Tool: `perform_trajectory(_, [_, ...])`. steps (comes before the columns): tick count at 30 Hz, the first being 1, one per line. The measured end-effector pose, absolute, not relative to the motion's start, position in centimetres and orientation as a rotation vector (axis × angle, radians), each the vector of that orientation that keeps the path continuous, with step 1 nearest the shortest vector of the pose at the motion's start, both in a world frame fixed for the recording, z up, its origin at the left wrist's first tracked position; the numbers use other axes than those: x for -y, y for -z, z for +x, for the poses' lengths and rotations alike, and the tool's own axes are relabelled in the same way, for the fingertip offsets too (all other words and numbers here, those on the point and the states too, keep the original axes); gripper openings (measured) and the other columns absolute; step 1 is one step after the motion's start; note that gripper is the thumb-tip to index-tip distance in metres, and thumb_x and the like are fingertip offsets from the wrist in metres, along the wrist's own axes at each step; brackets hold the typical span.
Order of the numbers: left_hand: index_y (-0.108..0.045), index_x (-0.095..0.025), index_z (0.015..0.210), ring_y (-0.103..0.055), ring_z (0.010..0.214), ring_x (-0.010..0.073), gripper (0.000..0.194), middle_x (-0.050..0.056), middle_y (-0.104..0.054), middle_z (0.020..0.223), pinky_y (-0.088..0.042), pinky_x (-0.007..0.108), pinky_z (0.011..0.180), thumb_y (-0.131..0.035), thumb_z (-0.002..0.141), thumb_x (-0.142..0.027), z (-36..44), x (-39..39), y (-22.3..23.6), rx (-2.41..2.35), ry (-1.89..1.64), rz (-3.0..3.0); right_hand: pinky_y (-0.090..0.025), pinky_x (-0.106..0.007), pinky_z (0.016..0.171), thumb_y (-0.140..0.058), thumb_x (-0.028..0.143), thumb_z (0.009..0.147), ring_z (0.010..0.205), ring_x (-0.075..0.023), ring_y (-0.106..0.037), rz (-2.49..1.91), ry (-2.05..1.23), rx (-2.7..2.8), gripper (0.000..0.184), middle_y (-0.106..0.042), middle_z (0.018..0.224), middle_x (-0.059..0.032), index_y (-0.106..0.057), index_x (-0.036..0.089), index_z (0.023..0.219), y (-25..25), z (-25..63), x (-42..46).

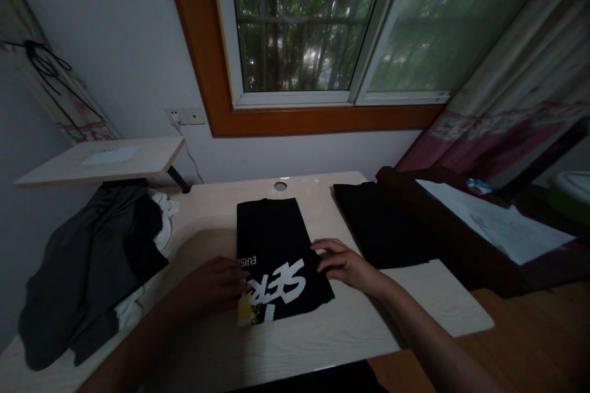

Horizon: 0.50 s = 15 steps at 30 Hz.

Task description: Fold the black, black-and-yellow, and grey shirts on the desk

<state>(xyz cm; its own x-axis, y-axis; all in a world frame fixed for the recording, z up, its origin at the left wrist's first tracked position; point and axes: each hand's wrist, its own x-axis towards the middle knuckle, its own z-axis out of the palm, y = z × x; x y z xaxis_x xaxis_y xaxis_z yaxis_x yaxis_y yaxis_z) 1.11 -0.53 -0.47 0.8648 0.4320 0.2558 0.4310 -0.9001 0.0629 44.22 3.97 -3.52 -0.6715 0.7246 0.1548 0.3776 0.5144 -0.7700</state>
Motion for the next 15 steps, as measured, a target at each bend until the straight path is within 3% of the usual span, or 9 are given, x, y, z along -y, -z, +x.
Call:
perform_trajectory(8, [-0.061,-0.035,0.134,-0.065,0.116,0.0215,0.040,0.002,-0.072,0.127,-0.054,0.042,0.098,-0.057,0.098,-0.016,1.8,1.7,0.2,-0.643,-0.492,2.913,-0.037,-0.051,0.115,-0.070,0.048,0.091,0.137,-0.0302,-0.045,-0.897,-0.982,2.299,0.023,-0.058,0.141,-0.0089,-0.081,0.031,0.100,3.7,44.2,-4.0])
perform_trajectory(15, [-0.059,-0.033,0.135,-0.069,0.110,0.0207,0.041,0.004,-0.076,0.119,-0.055,0.041,0.096,-0.056,0.098,-0.016,2.2,2.7,0.6,-0.603,-0.548,2.812,-0.038,-0.050,0.115,-0.068,0.051,0.092,0.136,-0.0294,-0.047,-0.906,-0.983,2.264,0.027,-0.058,0.140,-0.0095,-0.081,0.029,0.100,3.5,44.1,-3.6])
